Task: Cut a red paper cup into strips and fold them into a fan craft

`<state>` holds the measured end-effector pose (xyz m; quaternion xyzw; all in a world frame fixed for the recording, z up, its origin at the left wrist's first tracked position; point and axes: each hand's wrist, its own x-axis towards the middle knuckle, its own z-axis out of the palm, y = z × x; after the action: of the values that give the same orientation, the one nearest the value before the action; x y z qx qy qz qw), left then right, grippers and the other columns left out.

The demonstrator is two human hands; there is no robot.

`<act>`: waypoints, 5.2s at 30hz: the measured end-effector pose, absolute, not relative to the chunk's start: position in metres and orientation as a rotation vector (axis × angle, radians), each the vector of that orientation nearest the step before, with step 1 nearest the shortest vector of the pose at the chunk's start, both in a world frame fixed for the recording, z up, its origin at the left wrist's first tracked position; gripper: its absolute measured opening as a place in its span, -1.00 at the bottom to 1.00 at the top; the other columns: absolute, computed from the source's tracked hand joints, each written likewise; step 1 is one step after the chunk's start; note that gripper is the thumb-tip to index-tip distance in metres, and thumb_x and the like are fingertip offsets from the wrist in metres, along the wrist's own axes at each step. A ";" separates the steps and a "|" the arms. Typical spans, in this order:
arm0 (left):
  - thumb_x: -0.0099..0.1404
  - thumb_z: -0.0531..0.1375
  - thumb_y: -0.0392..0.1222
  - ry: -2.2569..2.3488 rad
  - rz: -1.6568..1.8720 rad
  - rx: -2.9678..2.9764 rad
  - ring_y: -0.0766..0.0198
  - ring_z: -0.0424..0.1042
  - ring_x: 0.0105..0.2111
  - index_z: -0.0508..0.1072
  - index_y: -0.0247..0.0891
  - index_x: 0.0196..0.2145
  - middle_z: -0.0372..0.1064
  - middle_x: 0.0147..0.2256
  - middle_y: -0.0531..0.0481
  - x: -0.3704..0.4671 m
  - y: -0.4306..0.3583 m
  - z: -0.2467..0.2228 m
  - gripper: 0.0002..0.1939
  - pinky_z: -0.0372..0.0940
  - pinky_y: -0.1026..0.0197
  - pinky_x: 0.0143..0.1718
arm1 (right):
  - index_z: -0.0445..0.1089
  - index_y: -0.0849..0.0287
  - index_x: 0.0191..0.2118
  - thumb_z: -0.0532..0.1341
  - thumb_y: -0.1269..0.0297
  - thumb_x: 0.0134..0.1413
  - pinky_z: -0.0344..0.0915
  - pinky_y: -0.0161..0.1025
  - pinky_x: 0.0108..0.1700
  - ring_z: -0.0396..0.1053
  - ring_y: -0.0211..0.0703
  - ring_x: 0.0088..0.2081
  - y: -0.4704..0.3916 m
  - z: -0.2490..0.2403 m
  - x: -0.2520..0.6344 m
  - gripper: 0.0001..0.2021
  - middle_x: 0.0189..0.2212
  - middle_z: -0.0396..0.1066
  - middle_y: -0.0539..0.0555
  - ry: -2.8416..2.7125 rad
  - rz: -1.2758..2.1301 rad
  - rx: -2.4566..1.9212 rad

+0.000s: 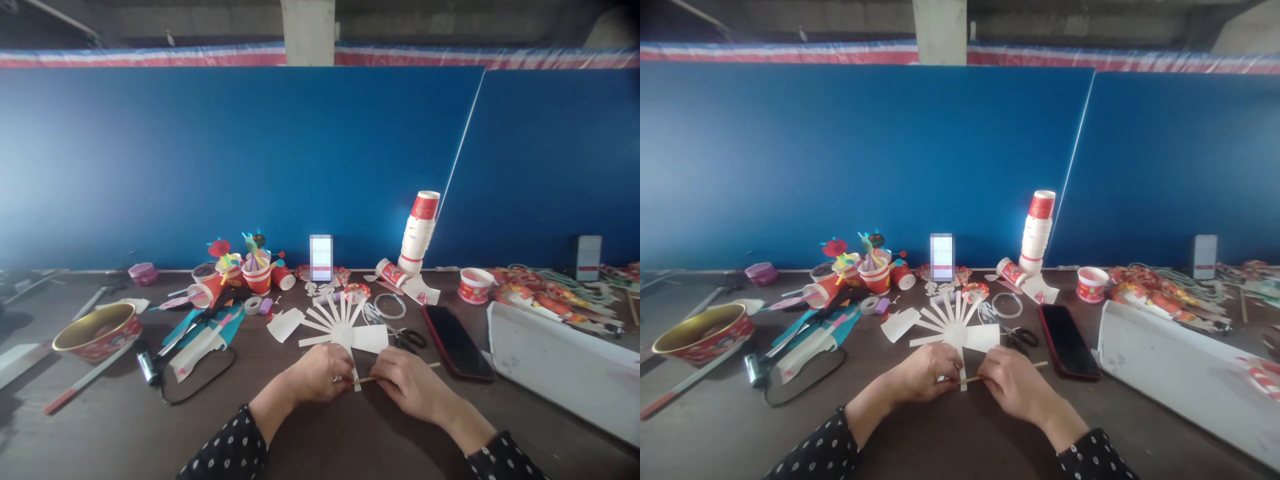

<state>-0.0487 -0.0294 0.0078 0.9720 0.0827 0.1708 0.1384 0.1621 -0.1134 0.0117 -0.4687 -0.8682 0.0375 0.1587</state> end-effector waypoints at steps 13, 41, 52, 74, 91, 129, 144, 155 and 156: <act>0.11 0.17 -0.34 0.463 0.444 2.908 0.25 0.36 -0.36 0.46 -0.25 -0.51 0.43 -0.41 -0.01 -0.042 -0.036 0.001 -0.90 0.24 0.28 -0.33 | 0.41 0.15 -0.41 0.10 0.30 0.17 0.10 -0.23 -0.29 0.27 -0.20 -0.36 -0.108 0.007 0.141 -0.81 -0.46 0.39 0.01 -2.617 -0.143 -1.162; 0.13 0.24 -0.16 0.647 0.291 2.785 0.23 0.36 -0.26 0.53 -0.18 -0.41 0.45 -0.37 0.04 -0.044 -0.039 0.015 -0.92 0.17 0.22 -0.21 | 0.28 0.17 -0.43 0.10 0.51 -0.08 0.11 -0.31 -0.29 0.24 -0.21 -0.33 -0.106 0.007 0.131 -0.90 -0.43 0.30 0.00 -2.289 0.391 -1.405; 0.10 0.20 -0.23 0.851 0.270 2.658 0.17 0.33 -0.22 0.50 -0.21 -0.45 0.47 -0.40 0.02 -0.038 -0.044 0.015 -0.93 0.16 0.17 -0.16 | 0.29 0.17 -0.41 0.11 0.50 -0.02 0.12 -0.31 -0.29 0.26 -0.20 -0.32 -0.103 0.003 0.132 -0.91 -0.40 0.30 0.01 -2.174 0.490 -1.452; 0.07 0.20 -0.25 1.005 0.242 2.696 0.06 0.24 -0.16 0.48 -0.21 -0.47 0.39 -0.35 -0.07 -0.037 -0.056 0.026 -0.94 0.10 0.05 -0.14 | 0.41 0.21 -0.36 0.06 0.36 0.15 0.15 -0.23 -0.25 0.25 -0.14 -0.31 -0.100 0.005 0.131 -0.81 -0.40 0.38 0.08 -2.529 0.083 -1.317; 0.06 0.16 -0.25 1.057 0.270 2.631 0.09 0.21 -0.14 0.47 -0.24 -0.52 0.32 -0.29 -0.06 -0.034 -0.060 0.024 -0.91 0.10 0.08 -0.17 | 0.40 0.16 -0.39 0.21 0.39 0.03 0.11 -0.26 -0.23 0.27 -0.17 -0.29 -0.097 0.010 0.136 -0.96 -0.41 0.40 0.02 -2.393 0.340 -1.327; 0.02 0.10 -0.32 1.285 0.273 2.539 0.00 0.16 -0.12 0.44 -0.28 -0.49 0.30 -0.23 -0.16 -0.029 -0.073 0.024 -0.88 0.08 -0.02 -0.15 | 0.41 0.12 -0.41 0.22 0.35 0.05 0.02 -0.22 -0.23 0.27 -0.20 -0.28 -0.089 0.015 0.139 -0.94 -0.43 0.43 -0.04 -2.532 0.193 -1.227; 0.10 0.08 -0.36 1.385 0.348 2.615 0.05 0.18 -0.13 0.45 -0.33 -0.47 0.32 -0.26 -0.14 -0.028 -0.079 0.026 -0.85 0.05 0.00 -0.13 | 0.35 0.20 -0.40 0.09 0.45 0.00 -0.01 -0.15 -0.26 0.21 -0.12 -0.27 -0.090 0.017 0.124 -0.90 -0.40 0.39 0.08 -2.678 -0.091 -1.314; 0.24 0.04 -0.41 1.477 0.620 2.849 0.09 0.19 -0.16 0.50 -0.28 -0.39 0.32 -0.36 -0.09 -0.022 -0.101 -0.025 -0.76 0.08 -0.05 -0.07 | 0.37 0.17 -0.43 0.11 0.38 0.05 -0.01 -0.19 -0.26 0.22 -0.16 -0.29 -0.090 0.011 0.124 -0.88 -0.43 0.38 0.02 -2.575 -0.034 -1.366; 0.22 0.04 -0.43 1.512 0.660 2.875 0.07 0.18 -0.15 0.50 -0.29 -0.40 0.32 -0.35 -0.11 -0.021 -0.101 -0.032 -0.76 0.09 -0.06 -0.08 | 0.37 0.16 -0.44 0.12 0.37 0.06 -0.01 -0.20 -0.27 0.22 -0.17 -0.29 -0.091 0.011 0.125 -0.88 -0.44 0.38 0.01 -2.551 -0.008 -1.383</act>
<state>-0.0212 -0.1012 -0.0319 0.8641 0.4545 0.1984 -0.0866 0.1251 -0.0911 0.0110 -0.4733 -0.8727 -0.0026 0.1196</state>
